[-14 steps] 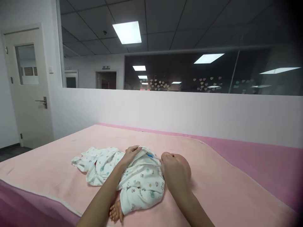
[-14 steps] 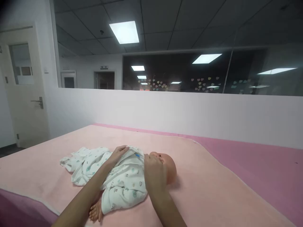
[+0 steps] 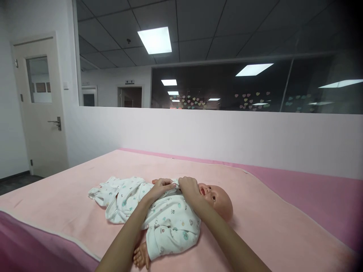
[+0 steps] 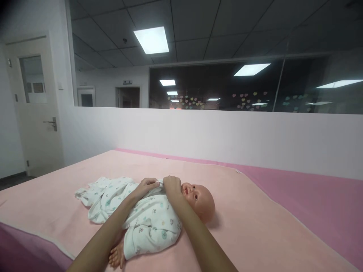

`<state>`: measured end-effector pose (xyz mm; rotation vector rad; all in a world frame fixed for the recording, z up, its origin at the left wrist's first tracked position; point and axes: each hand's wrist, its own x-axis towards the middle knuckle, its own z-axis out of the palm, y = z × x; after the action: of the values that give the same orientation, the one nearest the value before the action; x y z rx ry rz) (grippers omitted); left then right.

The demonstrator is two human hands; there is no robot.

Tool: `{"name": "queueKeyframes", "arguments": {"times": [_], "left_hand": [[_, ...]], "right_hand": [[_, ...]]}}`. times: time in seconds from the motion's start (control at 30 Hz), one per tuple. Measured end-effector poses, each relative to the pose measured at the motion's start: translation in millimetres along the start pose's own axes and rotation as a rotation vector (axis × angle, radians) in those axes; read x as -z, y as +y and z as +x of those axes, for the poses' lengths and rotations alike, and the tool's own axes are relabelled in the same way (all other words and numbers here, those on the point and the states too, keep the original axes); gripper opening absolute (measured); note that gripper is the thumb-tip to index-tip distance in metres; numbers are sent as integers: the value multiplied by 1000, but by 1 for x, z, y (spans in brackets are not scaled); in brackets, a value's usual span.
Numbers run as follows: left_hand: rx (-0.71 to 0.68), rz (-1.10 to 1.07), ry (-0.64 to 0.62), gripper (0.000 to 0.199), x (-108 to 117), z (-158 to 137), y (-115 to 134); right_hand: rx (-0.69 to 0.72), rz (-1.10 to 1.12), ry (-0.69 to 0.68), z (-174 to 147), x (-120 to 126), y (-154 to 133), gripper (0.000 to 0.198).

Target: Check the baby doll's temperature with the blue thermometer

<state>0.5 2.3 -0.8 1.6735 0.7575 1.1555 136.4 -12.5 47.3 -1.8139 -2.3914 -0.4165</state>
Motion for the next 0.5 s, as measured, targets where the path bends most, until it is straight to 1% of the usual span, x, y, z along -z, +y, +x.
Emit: {"name": "queueKeyframes", "arguments": {"times": [0.1,0.2,0.23,0.27,0.33,0.4,0.5], "left_hand": [[-16,75,-36,34,0,-1,4],[11,59,-72,37,-1,-2,8],[28,56,-65,38,-2,-2,8],[41,68,-39,39,-3,-2,7],[45,137,44,37,-5,-1,4],[36,223,119,34,-6,2,1],[47,381,197,33,-3,11,-2]], "right_hand": [[88,-26,32,-12,2,7,19],[251,-52,107,-28,1,14,20],[299,-64,126,-34,0,16,21],[337,-73,137,-39,-2,18,21],[369,-74,135,-50,-4,22,23],[376,-52,120,-61,-4,27,21],[350,-9,96,-74,3,32,15]]}}
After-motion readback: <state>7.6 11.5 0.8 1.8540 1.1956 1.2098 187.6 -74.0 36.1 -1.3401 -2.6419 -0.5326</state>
